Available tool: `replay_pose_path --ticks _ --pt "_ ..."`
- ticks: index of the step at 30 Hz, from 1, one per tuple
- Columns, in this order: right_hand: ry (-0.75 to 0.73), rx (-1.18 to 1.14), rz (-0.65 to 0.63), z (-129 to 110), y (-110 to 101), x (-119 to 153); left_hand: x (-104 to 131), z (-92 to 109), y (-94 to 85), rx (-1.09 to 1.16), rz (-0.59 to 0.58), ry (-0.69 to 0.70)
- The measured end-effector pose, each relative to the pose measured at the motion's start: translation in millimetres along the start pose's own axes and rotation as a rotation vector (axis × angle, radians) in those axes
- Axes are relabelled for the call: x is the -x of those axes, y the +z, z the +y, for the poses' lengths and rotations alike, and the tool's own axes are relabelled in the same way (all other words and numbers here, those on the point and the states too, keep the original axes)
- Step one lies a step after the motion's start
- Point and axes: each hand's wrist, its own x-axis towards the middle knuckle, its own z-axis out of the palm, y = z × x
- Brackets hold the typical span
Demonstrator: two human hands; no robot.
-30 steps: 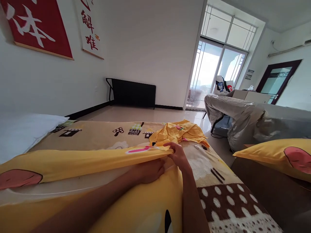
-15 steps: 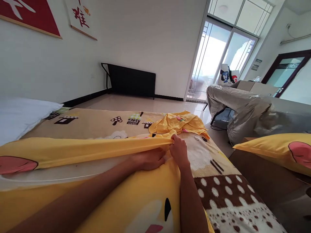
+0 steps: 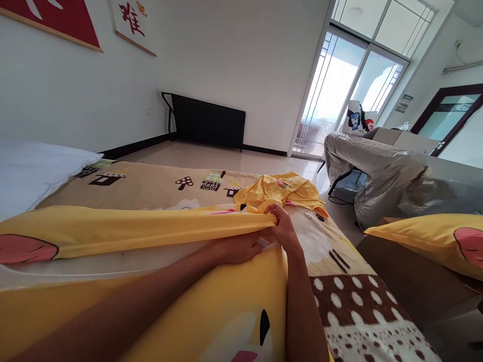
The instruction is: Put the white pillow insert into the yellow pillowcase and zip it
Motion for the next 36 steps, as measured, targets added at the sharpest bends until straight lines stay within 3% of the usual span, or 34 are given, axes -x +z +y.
replay_pose_path --ticks 5,10,19,26,29,33,36 --pt "-0.038 0.552 0.206 -1 0 2 -1 -2 0.6 0.025 -0.05 -0.026" --pt "-0.023 0.819 0.302 -5 8 4 -5 -3 0.8 0.04 -0.034 0.004" --pt "0.033 0.573 0.315 -2 12 2 -3 -3 0.9 0.039 0.034 0.01" --pt "-0.013 0.393 0.134 0 3 -1 -3 -12 10.5 0.082 0.136 -0.008" --pt "0.002 0.444 0.086 -2 1 1 -2 -10 9.5 0.139 0.131 0.021" --pt "0.041 0.641 0.24 -8 6 4 -2 -4 4.7 0.126 0.168 0.02" --pt "-0.013 0.699 0.238 -11 11 5 -1 -4 4.3 0.094 0.168 -0.05"
